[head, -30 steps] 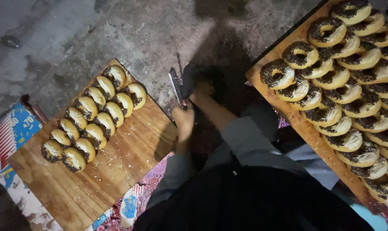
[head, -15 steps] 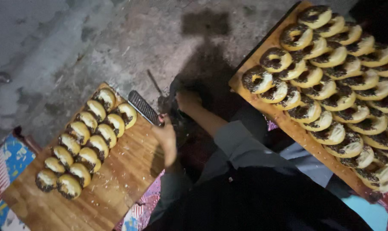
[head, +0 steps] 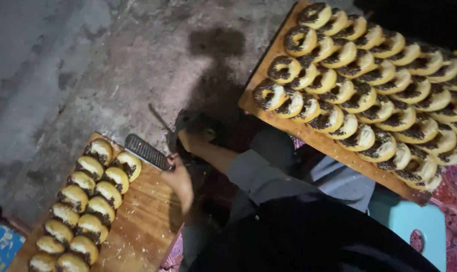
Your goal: The person grates cheese onto rows of donuts arranged on wooden boards using a handheld metal grater. They move between two boards, repeatedly grating each donut and occasionally repositioning the boards.
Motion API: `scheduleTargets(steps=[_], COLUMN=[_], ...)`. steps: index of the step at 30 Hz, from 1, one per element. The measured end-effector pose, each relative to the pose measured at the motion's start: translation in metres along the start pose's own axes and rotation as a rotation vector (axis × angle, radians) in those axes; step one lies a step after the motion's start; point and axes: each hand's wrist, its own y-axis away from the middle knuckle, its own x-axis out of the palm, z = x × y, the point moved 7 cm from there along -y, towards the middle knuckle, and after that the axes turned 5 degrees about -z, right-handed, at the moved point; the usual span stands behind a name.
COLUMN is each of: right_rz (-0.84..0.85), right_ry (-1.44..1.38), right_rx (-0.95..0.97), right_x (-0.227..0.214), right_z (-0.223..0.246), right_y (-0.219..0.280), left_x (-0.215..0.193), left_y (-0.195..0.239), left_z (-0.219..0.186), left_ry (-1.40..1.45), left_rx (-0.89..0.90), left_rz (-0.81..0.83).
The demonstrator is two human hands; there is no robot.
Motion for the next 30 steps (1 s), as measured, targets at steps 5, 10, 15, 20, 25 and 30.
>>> scheduleTargets(steps=[5, 10, 15, 20, 25, 30], right_rz=[-0.047, -0.066, -0.021, -0.615, -0.983, -1.236], right_ry=[-0.137, -0.881, -1.833, -1.715, -1.716, -1.471], right_rx=[-0.17, -0.222, 0.24, 0.653, 0.5, 0.688], right_x=[-0.008, -0.051, -0.076, -0.102, -0.148, -0.199], right_z=[-0.017, -0.144, -0.33, -0.462, -0.529, -0.591], right_y=[0.011, 0.098, 0.262, 0.428, 0.53, 0.566], left_x=[0.012, 0.053, 0.15, 0.211, 0.215, 0.277], left_y=[0.006, 0.056, 0.178, 0.365, 0.486, 0.572], left_z=[-0.02, -0.045, -0.077, -0.113, -0.132, -0.14], left_ry=[0.13, 0.067, -0.377, 0.198, 0.116, 0.212], left_rx=[0.081, -0.002, 0.112, -0.499, -0.76, -0.585], left_rz=[0.079, 0.265, 0.912, 1.497, 1.837, 1.968])
